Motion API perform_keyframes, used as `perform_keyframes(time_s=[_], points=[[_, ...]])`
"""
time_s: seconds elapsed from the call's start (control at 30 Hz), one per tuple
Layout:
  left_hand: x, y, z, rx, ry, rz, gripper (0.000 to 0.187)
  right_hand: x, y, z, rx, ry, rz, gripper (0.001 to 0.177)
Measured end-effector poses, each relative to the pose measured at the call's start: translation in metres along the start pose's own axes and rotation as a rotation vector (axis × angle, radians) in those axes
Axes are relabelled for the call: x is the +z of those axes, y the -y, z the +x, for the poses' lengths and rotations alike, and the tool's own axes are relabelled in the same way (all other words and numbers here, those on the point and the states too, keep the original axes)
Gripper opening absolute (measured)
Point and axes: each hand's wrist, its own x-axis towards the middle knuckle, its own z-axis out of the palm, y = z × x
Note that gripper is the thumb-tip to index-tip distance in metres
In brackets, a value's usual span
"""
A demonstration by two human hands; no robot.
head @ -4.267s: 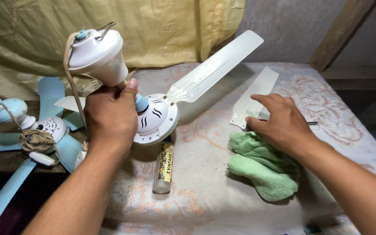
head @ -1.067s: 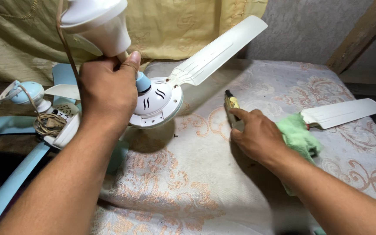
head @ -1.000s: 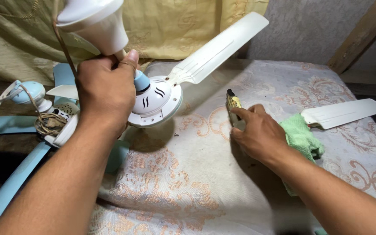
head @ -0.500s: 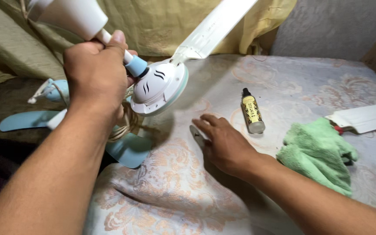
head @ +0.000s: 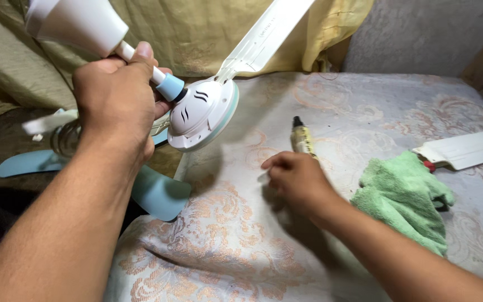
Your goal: The person attaches white fan blades to a ceiling fan motor housing using a screwdriver. They wipe the blades with a cloth, align them, and secure them with screws. The process is repeated for multiple blades.
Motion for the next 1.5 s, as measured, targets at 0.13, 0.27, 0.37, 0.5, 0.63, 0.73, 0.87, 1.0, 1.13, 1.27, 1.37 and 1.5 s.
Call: perform_keyframes(time_s=[0.13, 0.27, 0.37, 0.5, 0.63, 0.73, 0.87, 1.0, 1.13, 1.27, 1.37, 1.5], points=[[0.009, -0.003, -0.004, -0.011, 0.047, -0.005, 0.027, -0.037, 0.004, -0.004, 0.131, -0.017, 0.683, 0.016], [0.023, -0.004, -0.010, 0.009, 0.061, 0.015, 0.027, -0.080, 0.010, -0.011, 0.054, -0.082, 0.837, 0.009], [0.034, -0.004, -0.015, 0.043, 0.094, 0.005, 0.028, -0.121, 0.008, -0.022, -0.030, -0.135, 0.642, 0.017], [0.048, -0.001, -0.024, 0.088, 0.127, 0.002, 0.028, -0.152, -0.002, -0.040, 0.204, -0.421, -0.339, 0.036], [0.059, 0.000, -0.032, 0.072, 0.150, 0.007, 0.029, -0.162, -0.033, -0.046, 0.258, -0.474, -0.803, 0.072], [0.062, 0.000, -0.040, 0.078, 0.155, 0.075, 0.031, -0.160, -0.055, -0.056, 0.286, -0.377, -0.678, 0.052], [0.059, 0.000, -0.046, 0.060, 0.138, 0.141, 0.031, -0.166, -0.050, -0.061, 0.374, -0.451, -0.176, 0.047], [0.057, 0.002, -0.047, 0.062, 0.122, 0.122, 0.029, -0.201, -0.018, -0.054, 0.067, -0.508, 0.359, 0.048], [0.057, 0.003, -0.046, 0.068, 0.094, 0.155, 0.031, -0.230, -0.001, -0.047, -0.075, -0.613, 0.561, 0.054], [0.058, 0.007, -0.047, 0.095, 0.097, 0.130, 0.030, -0.257, -0.020, -0.033, -0.007, -0.625, 0.515, 0.058], [0.061, 0.011, -0.047, 0.105, 0.100, 0.099, 0.028, -0.253, -0.048, -0.022, 0.151, -0.615, 0.258, 0.059], [0.059, 0.014, -0.044, 0.092, 0.124, 0.090, 0.028, -0.225, -0.065, -0.042, 0.245, -0.789, 0.057, 0.042]])
